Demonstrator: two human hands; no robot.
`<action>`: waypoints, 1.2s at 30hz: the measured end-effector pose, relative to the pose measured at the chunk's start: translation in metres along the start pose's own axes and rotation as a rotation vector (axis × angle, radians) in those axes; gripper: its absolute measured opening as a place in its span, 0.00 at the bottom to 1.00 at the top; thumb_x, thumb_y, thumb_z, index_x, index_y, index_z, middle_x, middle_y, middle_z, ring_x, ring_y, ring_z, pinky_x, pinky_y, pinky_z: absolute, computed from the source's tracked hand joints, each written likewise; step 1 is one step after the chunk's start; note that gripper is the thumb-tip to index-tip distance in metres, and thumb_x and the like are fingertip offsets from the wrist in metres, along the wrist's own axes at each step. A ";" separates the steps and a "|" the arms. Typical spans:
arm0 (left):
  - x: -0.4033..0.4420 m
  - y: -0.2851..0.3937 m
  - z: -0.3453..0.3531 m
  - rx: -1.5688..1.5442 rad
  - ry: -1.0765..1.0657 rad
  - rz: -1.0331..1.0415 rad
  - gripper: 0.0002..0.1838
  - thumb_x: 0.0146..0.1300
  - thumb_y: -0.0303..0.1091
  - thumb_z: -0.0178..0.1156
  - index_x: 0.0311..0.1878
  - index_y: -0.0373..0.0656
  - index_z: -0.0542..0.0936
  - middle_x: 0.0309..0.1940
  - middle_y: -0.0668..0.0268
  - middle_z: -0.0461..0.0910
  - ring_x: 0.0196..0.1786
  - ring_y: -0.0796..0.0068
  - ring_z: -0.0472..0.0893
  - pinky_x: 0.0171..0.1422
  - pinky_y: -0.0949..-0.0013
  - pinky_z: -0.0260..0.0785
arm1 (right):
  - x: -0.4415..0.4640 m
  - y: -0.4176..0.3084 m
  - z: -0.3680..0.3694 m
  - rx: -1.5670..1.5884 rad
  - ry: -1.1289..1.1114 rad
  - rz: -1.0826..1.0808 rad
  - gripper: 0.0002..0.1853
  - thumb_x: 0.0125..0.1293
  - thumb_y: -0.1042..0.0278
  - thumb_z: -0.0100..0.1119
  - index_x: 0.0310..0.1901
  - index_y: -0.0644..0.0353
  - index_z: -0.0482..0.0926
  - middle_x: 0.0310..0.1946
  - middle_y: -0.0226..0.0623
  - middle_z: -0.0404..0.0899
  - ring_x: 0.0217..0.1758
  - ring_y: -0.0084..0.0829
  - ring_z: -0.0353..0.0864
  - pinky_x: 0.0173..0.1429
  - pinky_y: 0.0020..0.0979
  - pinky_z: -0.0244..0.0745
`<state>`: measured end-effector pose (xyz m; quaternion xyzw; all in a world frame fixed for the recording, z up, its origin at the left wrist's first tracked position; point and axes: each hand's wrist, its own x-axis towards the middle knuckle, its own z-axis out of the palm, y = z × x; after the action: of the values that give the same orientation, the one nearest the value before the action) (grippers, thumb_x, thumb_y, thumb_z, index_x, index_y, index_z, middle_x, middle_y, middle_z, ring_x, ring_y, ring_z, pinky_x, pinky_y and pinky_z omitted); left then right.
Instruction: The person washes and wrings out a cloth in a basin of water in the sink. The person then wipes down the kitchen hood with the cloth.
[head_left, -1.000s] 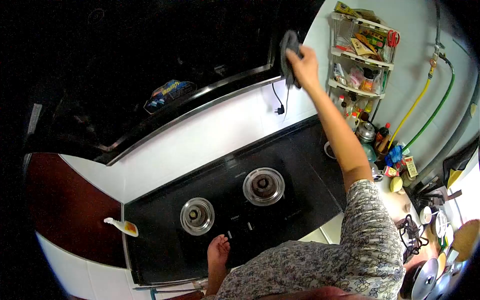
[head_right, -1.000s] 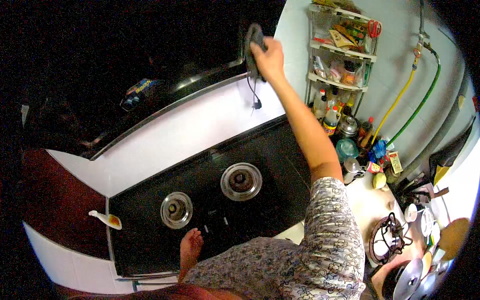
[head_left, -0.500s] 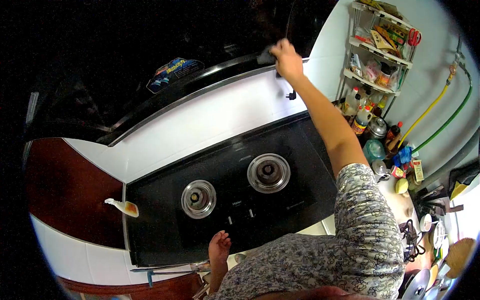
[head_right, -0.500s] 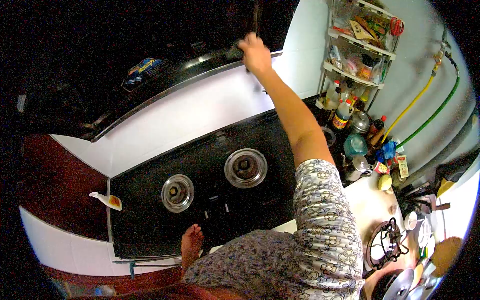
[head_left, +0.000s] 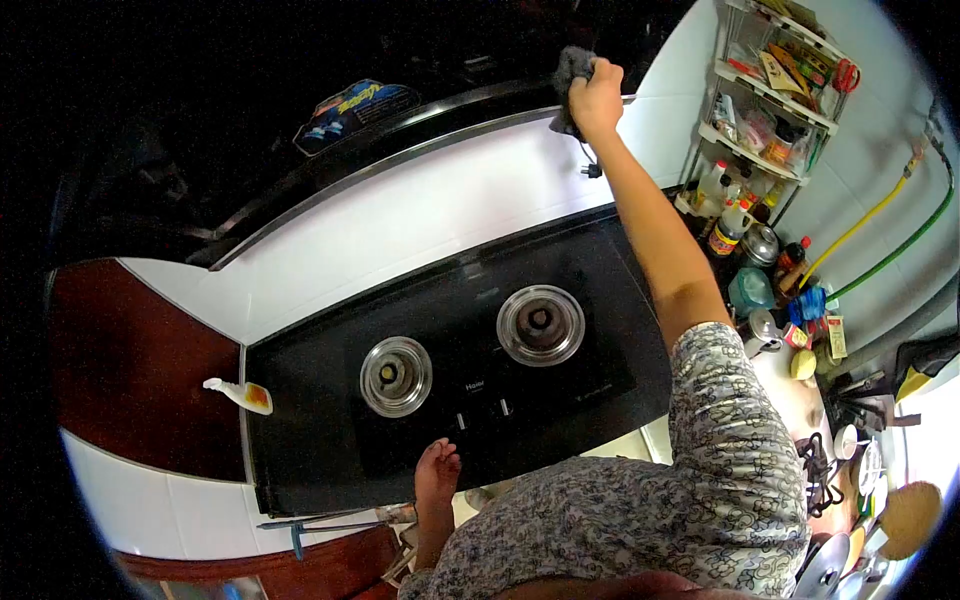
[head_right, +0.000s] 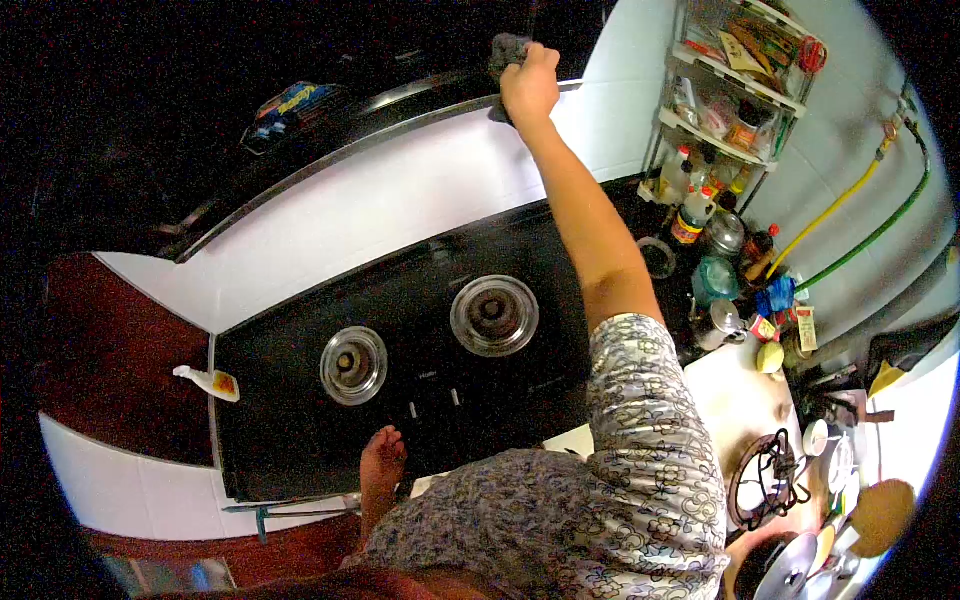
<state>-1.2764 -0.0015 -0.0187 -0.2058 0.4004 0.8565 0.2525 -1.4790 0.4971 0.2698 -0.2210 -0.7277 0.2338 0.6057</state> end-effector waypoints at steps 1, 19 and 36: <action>-0.001 0.001 0.003 0.002 0.011 0.009 0.09 0.60 0.34 0.54 0.39 0.39 0.77 0.30 0.63 0.79 0.30 0.71 0.77 0.34 0.69 0.71 | -0.010 -0.002 0.007 -0.069 -0.016 -0.017 0.15 0.50 0.71 0.52 0.42 0.60 0.71 0.46 0.46 0.66 0.45 0.47 0.71 0.45 0.44 0.70; -0.007 0.010 -0.049 -0.076 0.087 0.106 0.09 0.60 0.34 0.54 0.39 0.40 0.77 0.29 0.64 0.79 0.30 0.72 0.77 0.33 0.70 0.71 | -0.136 -0.067 -0.011 0.931 -0.968 0.588 0.17 0.57 0.75 0.50 0.50 0.62 0.72 0.47 0.42 0.74 0.51 0.37 0.73 0.56 0.34 0.68; 0.021 0.002 0.000 0.121 -0.050 -0.036 0.09 0.60 0.37 0.55 0.39 0.43 0.77 0.31 0.67 0.79 0.31 0.75 0.76 0.36 0.74 0.69 | -0.261 0.094 -0.121 1.346 -0.560 1.575 0.25 0.64 0.46 0.44 0.50 0.59 0.72 0.51 0.38 0.72 0.55 0.38 0.69 0.60 0.42 0.62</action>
<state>-1.2941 0.0026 -0.0289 -0.1758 0.4411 0.8311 0.2897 -1.3123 0.4227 0.0281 -0.1874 -0.2149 0.9540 0.0931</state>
